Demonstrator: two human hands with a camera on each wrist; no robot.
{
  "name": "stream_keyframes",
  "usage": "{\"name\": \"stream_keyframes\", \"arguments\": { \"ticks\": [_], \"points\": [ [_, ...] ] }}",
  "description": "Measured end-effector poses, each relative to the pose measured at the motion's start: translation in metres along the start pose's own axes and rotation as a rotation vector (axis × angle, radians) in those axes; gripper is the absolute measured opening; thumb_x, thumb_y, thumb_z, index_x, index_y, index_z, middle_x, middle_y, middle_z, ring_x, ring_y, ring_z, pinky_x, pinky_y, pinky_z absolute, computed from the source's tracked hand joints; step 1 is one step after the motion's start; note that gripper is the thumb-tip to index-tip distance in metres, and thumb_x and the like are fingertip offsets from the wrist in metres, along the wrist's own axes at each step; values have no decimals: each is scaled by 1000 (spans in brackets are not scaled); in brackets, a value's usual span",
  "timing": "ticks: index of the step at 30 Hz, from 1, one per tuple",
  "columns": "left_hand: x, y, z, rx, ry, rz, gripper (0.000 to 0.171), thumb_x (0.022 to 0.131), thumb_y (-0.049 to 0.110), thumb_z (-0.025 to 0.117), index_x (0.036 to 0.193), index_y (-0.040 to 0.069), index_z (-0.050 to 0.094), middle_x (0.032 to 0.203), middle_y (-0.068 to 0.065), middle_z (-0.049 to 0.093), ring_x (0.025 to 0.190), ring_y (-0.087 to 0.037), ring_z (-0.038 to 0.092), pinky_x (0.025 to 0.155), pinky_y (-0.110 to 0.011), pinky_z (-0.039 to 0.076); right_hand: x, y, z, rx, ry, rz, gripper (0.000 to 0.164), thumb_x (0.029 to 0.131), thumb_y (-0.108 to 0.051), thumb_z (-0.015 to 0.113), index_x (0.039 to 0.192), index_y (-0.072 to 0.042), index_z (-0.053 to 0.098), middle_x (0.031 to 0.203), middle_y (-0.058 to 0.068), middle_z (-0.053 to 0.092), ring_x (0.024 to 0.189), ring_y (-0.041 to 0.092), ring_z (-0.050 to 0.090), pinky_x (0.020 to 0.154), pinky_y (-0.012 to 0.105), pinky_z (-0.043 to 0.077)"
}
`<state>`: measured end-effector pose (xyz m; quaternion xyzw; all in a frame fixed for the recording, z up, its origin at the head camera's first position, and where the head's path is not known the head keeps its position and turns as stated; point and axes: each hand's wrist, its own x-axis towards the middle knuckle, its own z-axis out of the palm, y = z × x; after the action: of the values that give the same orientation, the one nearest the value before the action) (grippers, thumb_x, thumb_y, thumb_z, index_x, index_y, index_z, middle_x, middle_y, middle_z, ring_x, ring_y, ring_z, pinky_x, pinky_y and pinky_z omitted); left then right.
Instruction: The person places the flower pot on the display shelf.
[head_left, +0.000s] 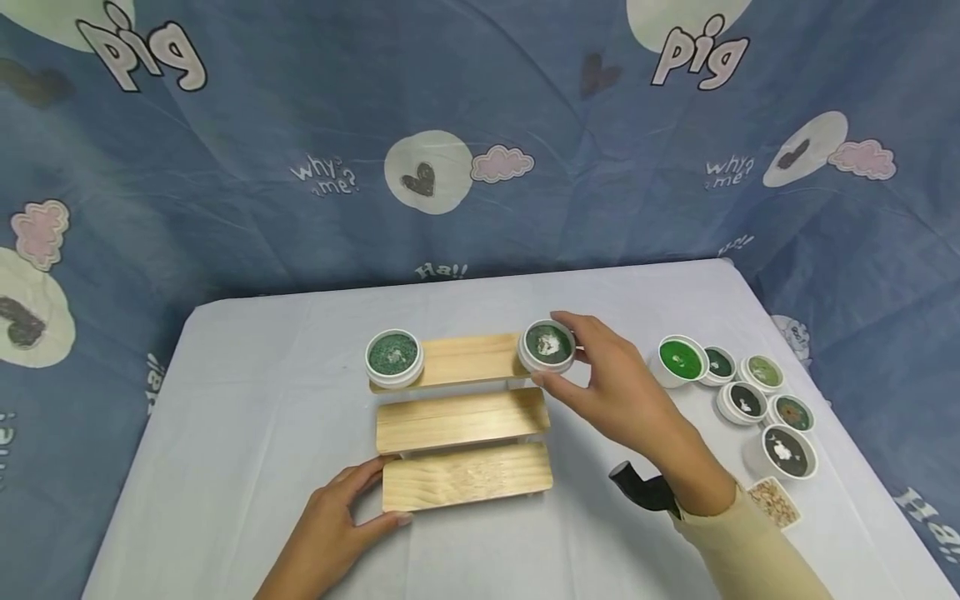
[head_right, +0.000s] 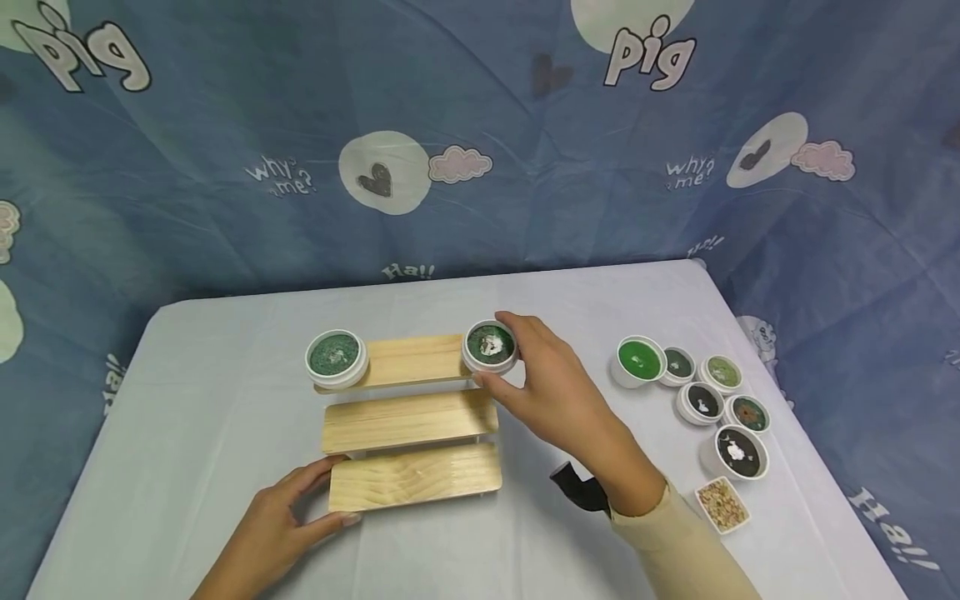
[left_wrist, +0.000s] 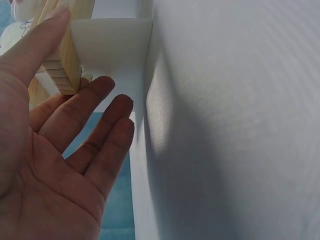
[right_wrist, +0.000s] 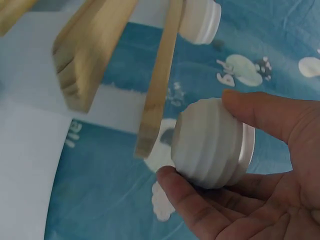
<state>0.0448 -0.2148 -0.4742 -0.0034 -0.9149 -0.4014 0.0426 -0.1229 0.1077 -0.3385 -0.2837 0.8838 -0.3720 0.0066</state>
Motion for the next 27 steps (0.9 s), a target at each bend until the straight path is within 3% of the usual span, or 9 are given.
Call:
{"name": "stream_keyframes", "arguments": {
  "ticks": [11, 18, 27],
  "points": [
    [0, 2, -2, -7, -18, -15, 70, 77, 37, 95, 136, 11, 67, 125, -2, 74, 122, -27, 66, 101, -53, 52, 20, -13, 19, 51, -50, -132, 68, 92, -18, 84, 148, -1, 50, 137, 7, 59, 116, 17, 61, 96, 33, 56],
    [2, 7, 1, 19, -55, -70, 75, 77, 46, 93, 137, 11, 64, 134, -9, 68, 126, -34, 63, 103, -55, 51, 28, -17, 28, 52, -75, -128, 70, 91, -20, 84, 149, -1, 49, 132, 7, 61, 114, 18, 63, 97, 34, 55],
    [5, 4, 4, 27, -32, -36, 75, 72, 43, 96, 134, 16, 62, 131, -4, 70, 124, -28, 65, 102, -51, 53, 38, -17, 36, 44, -74, -133, 67, 90, -20, 86, 144, -1, 53, 133, 8, 63, 120, 19, 61, 103, 38, 51]
  ]
}}
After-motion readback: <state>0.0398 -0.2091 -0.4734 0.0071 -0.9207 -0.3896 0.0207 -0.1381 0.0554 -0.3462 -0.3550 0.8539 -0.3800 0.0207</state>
